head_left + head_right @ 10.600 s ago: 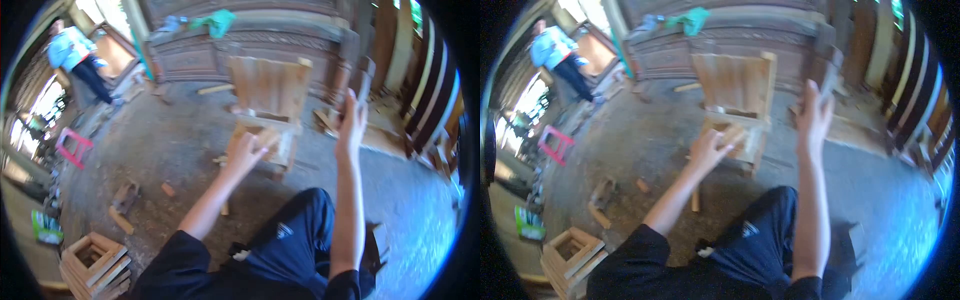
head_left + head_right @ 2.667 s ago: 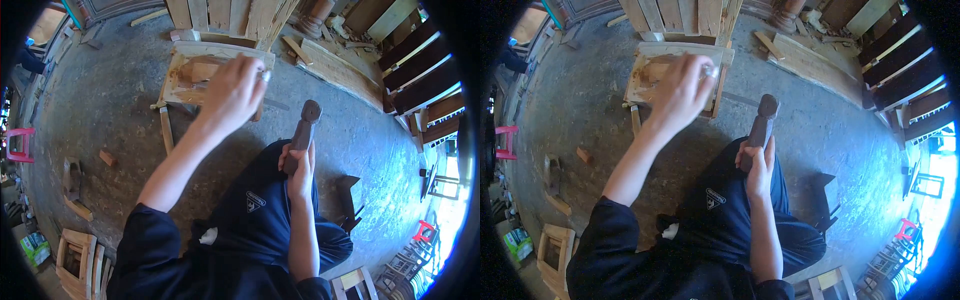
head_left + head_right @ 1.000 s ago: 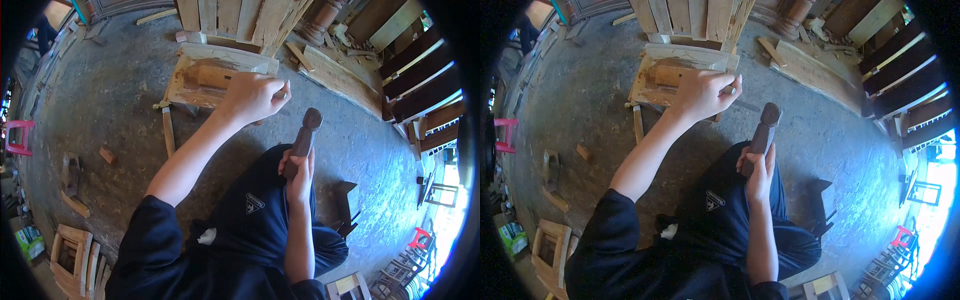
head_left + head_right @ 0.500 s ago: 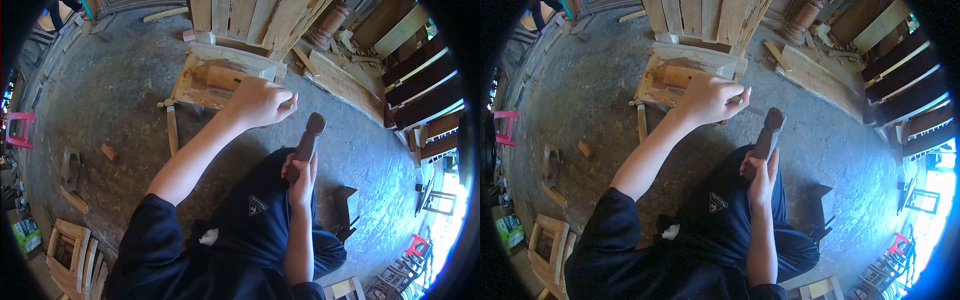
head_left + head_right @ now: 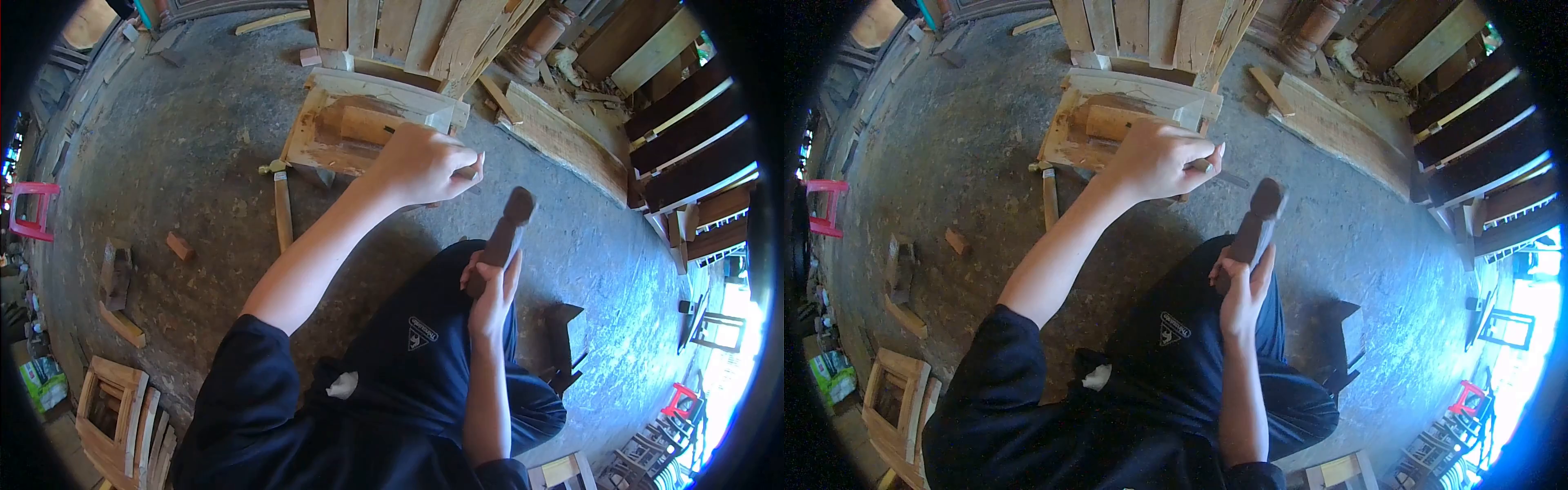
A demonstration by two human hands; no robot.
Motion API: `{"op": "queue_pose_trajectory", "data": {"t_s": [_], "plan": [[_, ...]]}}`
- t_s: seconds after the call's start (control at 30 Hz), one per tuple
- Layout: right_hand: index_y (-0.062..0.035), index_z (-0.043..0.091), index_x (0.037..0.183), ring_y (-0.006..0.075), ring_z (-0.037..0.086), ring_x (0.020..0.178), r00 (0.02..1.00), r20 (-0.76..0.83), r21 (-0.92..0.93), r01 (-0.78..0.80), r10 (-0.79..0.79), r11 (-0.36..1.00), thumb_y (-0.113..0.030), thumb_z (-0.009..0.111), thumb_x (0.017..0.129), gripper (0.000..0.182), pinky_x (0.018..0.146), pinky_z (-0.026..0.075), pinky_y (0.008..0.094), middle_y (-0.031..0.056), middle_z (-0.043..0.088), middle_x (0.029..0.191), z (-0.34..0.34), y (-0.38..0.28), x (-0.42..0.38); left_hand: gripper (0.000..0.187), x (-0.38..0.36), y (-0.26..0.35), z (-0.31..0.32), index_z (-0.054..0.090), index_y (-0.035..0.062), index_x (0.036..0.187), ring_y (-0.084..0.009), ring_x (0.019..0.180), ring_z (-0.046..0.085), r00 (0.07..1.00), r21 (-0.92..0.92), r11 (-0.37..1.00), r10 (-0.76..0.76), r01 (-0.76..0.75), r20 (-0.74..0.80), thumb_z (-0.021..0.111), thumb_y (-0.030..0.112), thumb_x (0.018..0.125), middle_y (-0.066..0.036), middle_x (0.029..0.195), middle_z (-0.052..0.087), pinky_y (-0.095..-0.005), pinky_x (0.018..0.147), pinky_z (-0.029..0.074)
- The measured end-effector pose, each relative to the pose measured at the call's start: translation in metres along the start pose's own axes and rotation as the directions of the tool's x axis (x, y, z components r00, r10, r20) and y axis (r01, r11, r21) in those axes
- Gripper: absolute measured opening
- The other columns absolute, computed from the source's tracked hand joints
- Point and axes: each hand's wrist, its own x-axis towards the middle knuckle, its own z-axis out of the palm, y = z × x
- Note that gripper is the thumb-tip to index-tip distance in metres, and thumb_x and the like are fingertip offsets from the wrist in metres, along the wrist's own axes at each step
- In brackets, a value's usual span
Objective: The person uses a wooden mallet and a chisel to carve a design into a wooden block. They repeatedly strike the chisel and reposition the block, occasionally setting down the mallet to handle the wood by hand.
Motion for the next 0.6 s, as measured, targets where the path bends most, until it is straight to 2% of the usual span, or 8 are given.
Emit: {"op": "queue_pose_trajectory", "data": {"t_s": [0.1,0.23,0.27,0.37,0.43,0.5,0.57,0.6], "plan": [[-0.0039,0.041,0.129,0.014,0.058,0.071,0.983,-0.118,-0.048,0.138,-0.142,0.989,-0.005,0.056,0.092,0.04,0.062,0.047,0.0277,0.0095,0.06,0.094,0.024,0.007,-0.023,0.009,-0.002,-0.002,0.001,0.076,0.0203,0.08,-0.0245,0.06,0.07,0.999,-0.013,0.999,0.03,-0.03,-0.027,0.078,0.026,0.088,-0.003,0.068,0.072,-0.0387,0.057,0.053],[-0.0045,0.035,0.136,0.0144,0.057,0.072,0.973,-0.064,-0.017,0.221,-0.222,0.975,-0.007,0.057,0.094,0.047,0.063,0.047,0.0279,0.0114,0.06,0.096,0.047,-0.004,-0.041,0.015,-0.002,-0.001,-0.003,0.072,0.0186,0.076,-0.0268,0.059,0.069,1.0,0.01,0.999,0.03,-0.03,0.002,0.076,0.024,0.089,-0.005,0.065,0.07,-0.0407,0.056,0.052],[-0.0043,0.031,0.139,0.017,0.06,0.074,0.934,-0.063,0.016,0.354,-0.353,0.935,-0.01,0.058,0.096,0.051,0.066,0.049,0.0306,0.014,0.062,0.099,0.052,-0.006,-0.041,0.016,-0.003,0.0,-0.004,0.072,0.0177,0.076,-0.0259,0.06,0.07,1.0,0.018,0.999,0.027,-0.027,0.011,0.077,0.023,0.09,-0.004,0.067,0.071,-0.0394,0.057,0.052],[-0.0022,0.032,0.144,0.022,0.063,0.075,0.845,-0.299,0.061,0.481,-0.444,0.875,-0.015,0.055,0.099,0.052,0.068,0.053,0.0336,0.0168,0.062,0.101,0.079,-0.016,-0.036,0.017,-0.001,0.0,-0.007,0.072,0.0159,0.076,-0.0247,0.064,0.072,1.0,0.041,0.999,0.015,-0.016,0.024,0.077,0.021,0.091,-0.003,0.071,0.072,-0.0374,0.057,0.053],[-0.0036,0.033,0.141,0.0212,0.064,0.081,0.908,-0.211,-0.006,0.368,-0.361,0.93,-0.009,0.055,0.103,0.045,0.08,0.051,0.0334,0.0146,0.063,0.103,0.083,-0.007,-0.034,0.014,-0.001,0.0,-0.006,0.074,0.0159,0.078,-0.0258,0.066,0.073,0.999,0.048,0.999,-0.004,0.002,0.038,0.077,0.022,0.091,-0.004,0.072,0.073,-0.0384,0.058,0.054],[-0.0048,0.04,0.136,0.0186,0.062,0.079,0.993,0.112,-0.048,0.046,-0.041,0.998,-0.012,0.058,0.105,0.036,0.076,0.051,0.0315,0.0102,0.061,0.101,0.074,-0.006,-0.036,0.012,-0.002,0.0,0.003,0.073,0.018,0.08,-0.029,0.062,0.071,0.999,-0.033,0.999,-0.009,0.008,-0.037,0.075,0.025,0.09,-0.006,0.067,0.07,-0.042,0.058,0.054],[-0.0063,0.045,0.13,0.0163,0.061,0.078,0.999,0.006,-0.01,-0.047,0.047,0.999,-0.015,0.061,0.105,0.031,0.071,0.051,0.0295,0.0071,0.06,0.1,0.076,-0.015,-0.046,0.009,-0.002,0.002,-0.005,0.075,0.0196,0.083,-0.0306,0.062,0.072,0.997,-0.111,0.991,-0.076,0.079,0.031,0.074,0.026,0.089,-0.009,0.065,0.069,-0.0442,0.059,0.055],[-0.0075,0.045,0.128,0.015,0.061,0.078,0.998,-0.04,0.037,0.053,-0.051,0.998,-0.016,0.059,0.106,0.028,0.068,0.051,0.0286,0.0073,0.061,0.1,0.076,-0.004,-0.046,0.009,-0.004,-0.003,0.003,0.075,0.0193,0.083,-0.0306,0.063,0.072,0.999,-0.023,1.0,-0.006,0.005,-0.039,0.074,0.025,0.089,-0.009,0.066,0.07,-0.0451,0.059,0.055]]}}
